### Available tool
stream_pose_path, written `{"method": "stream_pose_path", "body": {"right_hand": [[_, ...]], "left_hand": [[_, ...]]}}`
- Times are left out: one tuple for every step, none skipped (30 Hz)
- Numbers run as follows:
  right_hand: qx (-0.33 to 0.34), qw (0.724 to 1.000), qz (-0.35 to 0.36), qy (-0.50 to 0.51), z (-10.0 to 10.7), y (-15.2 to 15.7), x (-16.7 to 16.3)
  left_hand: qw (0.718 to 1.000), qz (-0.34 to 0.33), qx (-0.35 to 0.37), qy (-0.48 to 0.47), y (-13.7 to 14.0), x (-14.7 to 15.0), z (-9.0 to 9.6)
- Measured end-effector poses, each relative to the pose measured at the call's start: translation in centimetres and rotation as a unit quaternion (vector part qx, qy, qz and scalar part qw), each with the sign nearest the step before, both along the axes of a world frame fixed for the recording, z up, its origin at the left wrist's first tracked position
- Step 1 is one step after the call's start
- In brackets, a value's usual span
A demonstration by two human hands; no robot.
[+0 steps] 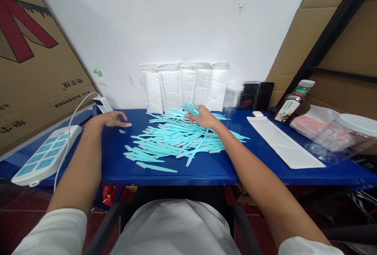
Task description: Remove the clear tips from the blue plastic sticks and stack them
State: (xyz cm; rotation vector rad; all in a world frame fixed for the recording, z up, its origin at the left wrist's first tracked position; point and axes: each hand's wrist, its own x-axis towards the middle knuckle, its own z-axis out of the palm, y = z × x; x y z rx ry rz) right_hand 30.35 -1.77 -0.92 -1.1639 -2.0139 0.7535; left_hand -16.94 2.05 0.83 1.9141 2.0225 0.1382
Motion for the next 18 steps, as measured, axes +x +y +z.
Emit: {"method": "stream_pose_path", "body": {"right_hand": [[0.000,1.000,-0.001,0.001,0.0,0.0,0.0],[0.000,1.000,0.001,0.003,0.0,0.0,0.0],[0.002,1.000,0.004,0.004,0.0,0.1,0.0],[0.003,1.000,0.006,0.006,-0.1,0.1,0.0],[0.004,1.000,0.007,0.005,-0.1,0.1,0.0],[0.004,1.000,0.007,0.004,-0.1,0.1,0.0],[0.003,1.000,0.004,0.003,0.0,0.1,0.0],[0.000,1.000,0.000,0.001,0.0,0.1,0.0],[-0.003,1.000,-0.004,0.001,0.0,0.0,0.0],[-0.007,1.000,-0.007,0.002,0.0,0.0,0.1],[-0.010,1.000,-0.009,0.004,0.0,0.0,0.1],[-0.012,1.000,-0.009,0.007,0.0,0.1,0.1],[-0.012,1.000,-0.007,0.009,0.0,0.1,0.2],[-0.011,1.000,-0.005,0.011,-0.1,0.2,0.2],[-0.010,1.000,-0.004,0.013,-0.1,0.2,0.2],[-0.009,1.000,-0.003,0.013,-0.1,0.2,0.2],[-0.008,1.000,-0.002,0.013,-0.2,0.3,0.2],[-0.008,1.000,-0.001,0.012,-0.2,0.3,0.2]], "left_hand": [[1.000,-0.021,-0.013,-0.008,-0.2,0.4,0.3],[0.999,-0.036,-0.030,-0.010,-0.5,0.8,0.5],[0.998,-0.050,-0.041,-0.012,-0.7,0.9,0.7],[0.997,-0.066,-0.044,-0.014,-0.8,1.0,0.8],[0.996,-0.080,-0.046,-0.015,-0.8,0.9,0.8],[0.994,-0.091,-0.049,-0.018,-0.8,0.7,0.7],[0.994,-0.097,-0.056,-0.020,-0.6,0.4,0.5],[0.993,-0.096,-0.065,-0.021,-0.4,-0.1,0.3],[0.993,-0.089,-0.075,-0.023,-0.1,-0.6,0.0],[0.993,-0.078,-0.082,-0.025,0.2,-1.1,-0.4],[0.994,-0.064,-0.086,-0.030,0.4,-1.7,-0.7],[0.995,-0.046,-0.086,-0.036,0.5,-2.3,-1.0],[0.995,-0.025,-0.081,-0.046,0.5,-2.9,-1.2],[0.996,-0.001,-0.074,-0.053,0.5,-3.4,-1.4],[0.996,0.026,-0.068,-0.058,0.3,-4.0,-1.6],[0.995,0.053,-0.066,-0.060,0.1,-4.5,-1.7],[0.993,0.078,-0.068,-0.058,-0.1,-5.0,-1.7],[0.991,0.101,-0.071,-0.051,-0.4,-5.5,-1.7]]}}
